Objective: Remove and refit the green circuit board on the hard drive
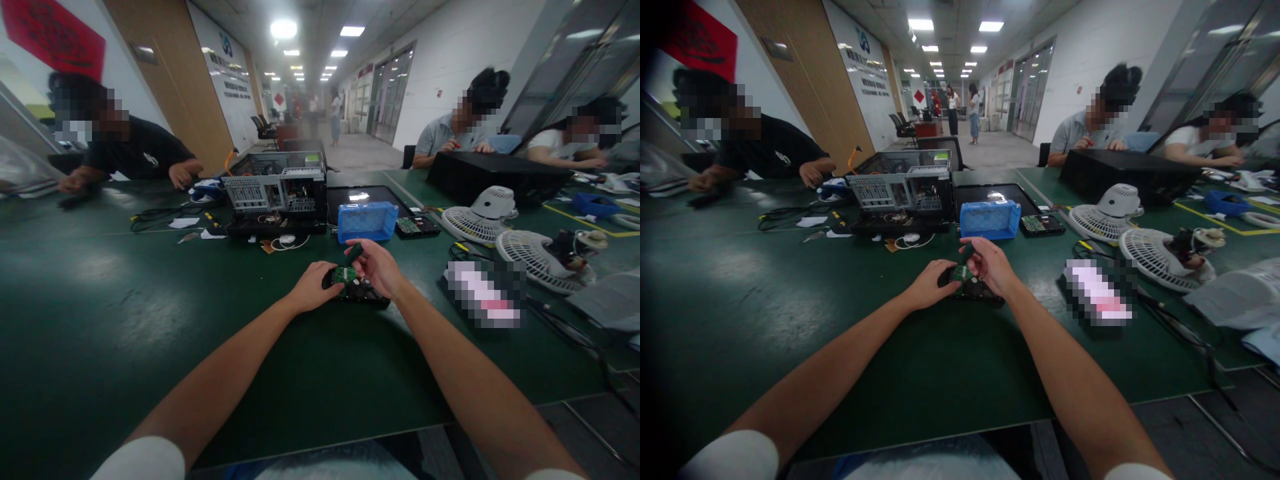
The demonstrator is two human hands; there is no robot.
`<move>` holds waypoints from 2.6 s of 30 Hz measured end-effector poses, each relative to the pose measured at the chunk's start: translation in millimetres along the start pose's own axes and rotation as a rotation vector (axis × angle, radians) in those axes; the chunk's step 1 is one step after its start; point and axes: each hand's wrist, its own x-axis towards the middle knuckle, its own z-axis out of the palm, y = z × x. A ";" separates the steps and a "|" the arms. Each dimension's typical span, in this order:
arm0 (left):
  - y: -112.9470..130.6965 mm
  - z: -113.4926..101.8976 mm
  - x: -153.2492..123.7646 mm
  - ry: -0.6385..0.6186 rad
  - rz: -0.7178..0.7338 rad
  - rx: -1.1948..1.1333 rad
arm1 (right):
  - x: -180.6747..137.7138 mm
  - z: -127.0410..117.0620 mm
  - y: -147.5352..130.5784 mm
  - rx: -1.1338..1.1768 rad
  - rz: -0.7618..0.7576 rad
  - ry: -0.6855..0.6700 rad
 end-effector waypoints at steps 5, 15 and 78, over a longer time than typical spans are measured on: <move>-0.1 0.4 0.3 -0.001 -0.007 0.009 | 0.7 -0.6 0.9 0.008 -0.011 -0.027; -1.5 2.4 0.5 0.011 0.000 0.013 | -0.6 0.6 -0.7 -0.004 -0.022 -0.015; 0.0 1.3 1.0 -0.017 -0.034 0.009 | 0.1 4.7 -1.8 0.132 0.084 0.006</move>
